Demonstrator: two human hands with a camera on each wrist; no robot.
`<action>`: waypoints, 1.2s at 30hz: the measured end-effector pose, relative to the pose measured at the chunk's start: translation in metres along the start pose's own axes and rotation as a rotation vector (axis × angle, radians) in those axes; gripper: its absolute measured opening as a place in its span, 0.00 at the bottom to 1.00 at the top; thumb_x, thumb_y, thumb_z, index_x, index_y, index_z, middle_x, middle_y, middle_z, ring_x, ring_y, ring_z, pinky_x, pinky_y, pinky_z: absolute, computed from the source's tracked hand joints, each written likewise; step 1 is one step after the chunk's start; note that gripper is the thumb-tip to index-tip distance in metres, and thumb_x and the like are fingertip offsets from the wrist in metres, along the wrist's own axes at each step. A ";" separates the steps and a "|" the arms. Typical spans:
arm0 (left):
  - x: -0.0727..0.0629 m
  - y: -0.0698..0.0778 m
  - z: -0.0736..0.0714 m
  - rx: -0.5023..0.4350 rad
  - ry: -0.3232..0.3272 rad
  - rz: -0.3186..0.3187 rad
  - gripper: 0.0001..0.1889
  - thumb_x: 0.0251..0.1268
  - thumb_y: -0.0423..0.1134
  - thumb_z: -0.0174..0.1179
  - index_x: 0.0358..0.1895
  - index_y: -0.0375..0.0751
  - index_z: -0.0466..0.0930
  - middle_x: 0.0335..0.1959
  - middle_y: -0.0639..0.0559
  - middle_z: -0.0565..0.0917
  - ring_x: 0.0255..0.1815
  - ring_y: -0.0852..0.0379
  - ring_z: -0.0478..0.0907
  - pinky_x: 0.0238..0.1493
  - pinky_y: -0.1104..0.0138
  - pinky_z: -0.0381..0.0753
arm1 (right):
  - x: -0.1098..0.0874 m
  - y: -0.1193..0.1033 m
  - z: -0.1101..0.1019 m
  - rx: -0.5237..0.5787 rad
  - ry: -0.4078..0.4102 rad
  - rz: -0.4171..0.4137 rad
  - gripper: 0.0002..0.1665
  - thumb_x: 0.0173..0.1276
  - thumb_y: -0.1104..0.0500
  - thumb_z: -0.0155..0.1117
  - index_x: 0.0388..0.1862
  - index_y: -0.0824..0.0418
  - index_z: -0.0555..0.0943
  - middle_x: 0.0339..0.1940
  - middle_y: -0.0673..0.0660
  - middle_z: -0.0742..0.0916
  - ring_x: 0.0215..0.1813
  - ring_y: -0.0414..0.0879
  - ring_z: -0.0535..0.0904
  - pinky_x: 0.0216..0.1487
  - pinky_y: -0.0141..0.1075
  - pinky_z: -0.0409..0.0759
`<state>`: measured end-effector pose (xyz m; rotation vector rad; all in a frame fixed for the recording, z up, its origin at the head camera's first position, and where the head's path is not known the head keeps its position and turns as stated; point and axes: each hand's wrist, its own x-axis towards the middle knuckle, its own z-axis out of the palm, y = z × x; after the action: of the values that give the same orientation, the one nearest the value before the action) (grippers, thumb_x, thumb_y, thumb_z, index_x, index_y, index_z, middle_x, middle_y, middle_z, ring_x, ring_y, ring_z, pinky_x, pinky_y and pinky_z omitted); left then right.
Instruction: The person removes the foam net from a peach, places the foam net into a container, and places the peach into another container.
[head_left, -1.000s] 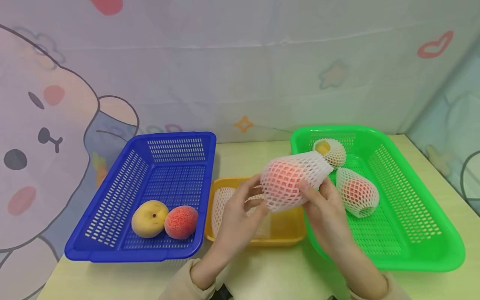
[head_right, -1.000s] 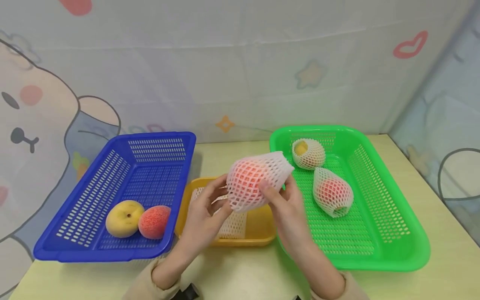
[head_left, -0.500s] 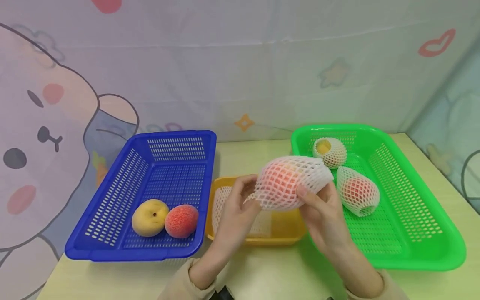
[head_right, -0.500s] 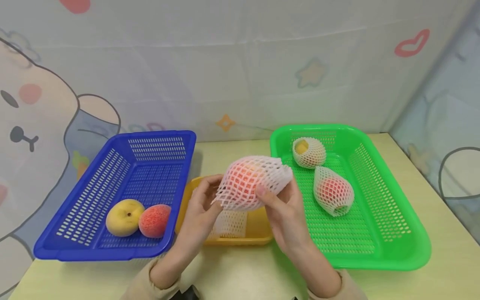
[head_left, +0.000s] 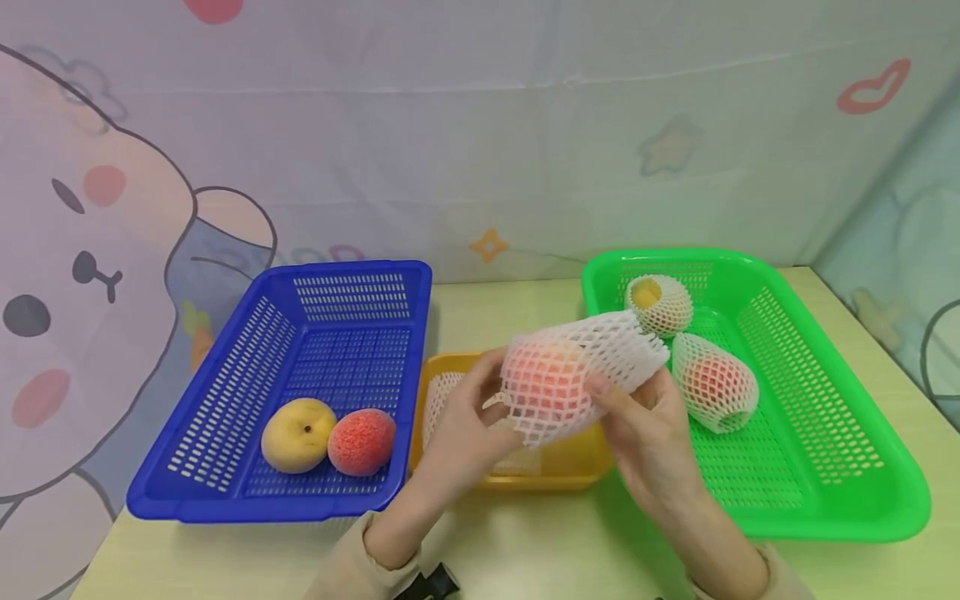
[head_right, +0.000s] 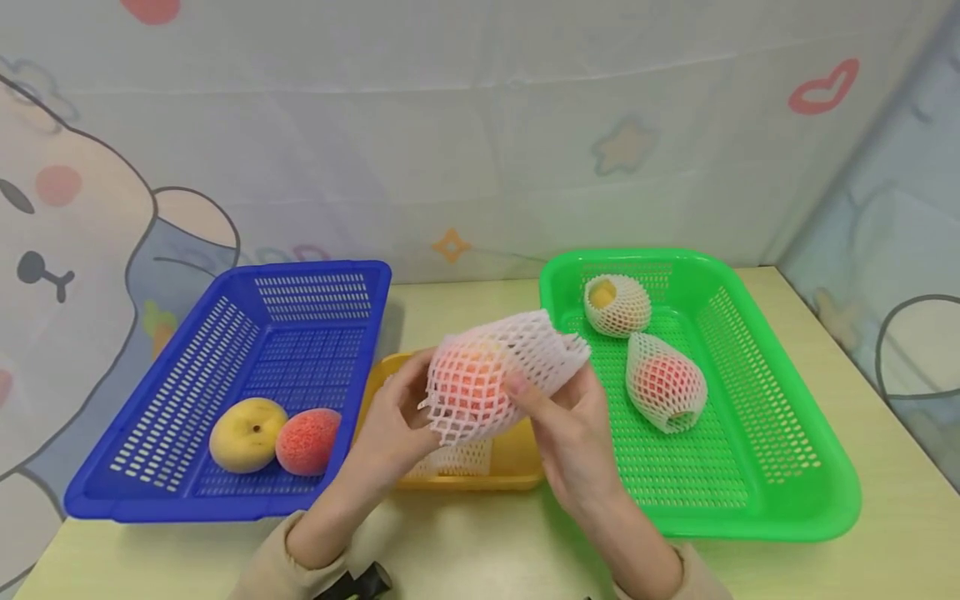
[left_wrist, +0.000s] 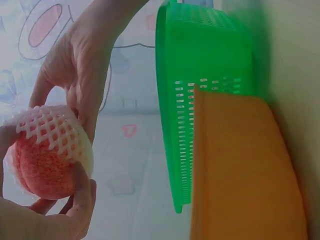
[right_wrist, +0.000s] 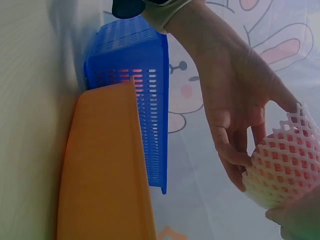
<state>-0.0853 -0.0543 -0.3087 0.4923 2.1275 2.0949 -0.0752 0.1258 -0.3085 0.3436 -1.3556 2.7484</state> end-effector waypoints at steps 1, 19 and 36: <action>0.000 0.000 -0.001 0.006 -0.008 0.001 0.38 0.47 0.23 0.63 0.66 0.45 0.66 0.62 0.45 0.73 0.61 0.50 0.72 0.58 0.65 0.79 | 0.000 0.000 0.000 0.000 0.007 0.002 0.28 0.64 0.75 0.54 0.62 0.61 0.66 0.52 0.51 0.79 0.54 0.42 0.77 0.61 0.33 0.76; -0.004 0.013 -0.015 0.329 0.003 -0.047 0.39 0.41 0.32 0.71 0.63 0.55 0.69 0.56 0.49 0.77 0.46 0.50 0.77 0.44 0.62 0.82 | 0.011 -0.031 -0.022 -0.479 -0.032 -0.067 0.11 0.63 0.73 0.61 0.44 0.65 0.82 0.39 0.50 0.87 0.43 0.43 0.80 0.46 0.31 0.79; -0.008 0.028 -0.058 0.650 0.158 -0.018 0.36 0.45 0.43 0.74 0.61 0.50 0.69 0.54 0.53 0.78 0.43 0.55 0.78 0.42 0.66 0.80 | 0.015 -0.050 -0.035 -1.204 0.046 -0.455 0.16 0.50 0.74 0.71 0.36 0.65 0.76 0.33 0.44 0.83 0.36 0.33 0.76 0.37 0.18 0.74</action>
<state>-0.0911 -0.1125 -0.2796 0.3624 2.8779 1.4273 -0.0882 0.1832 -0.2872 0.3933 -2.2133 1.2363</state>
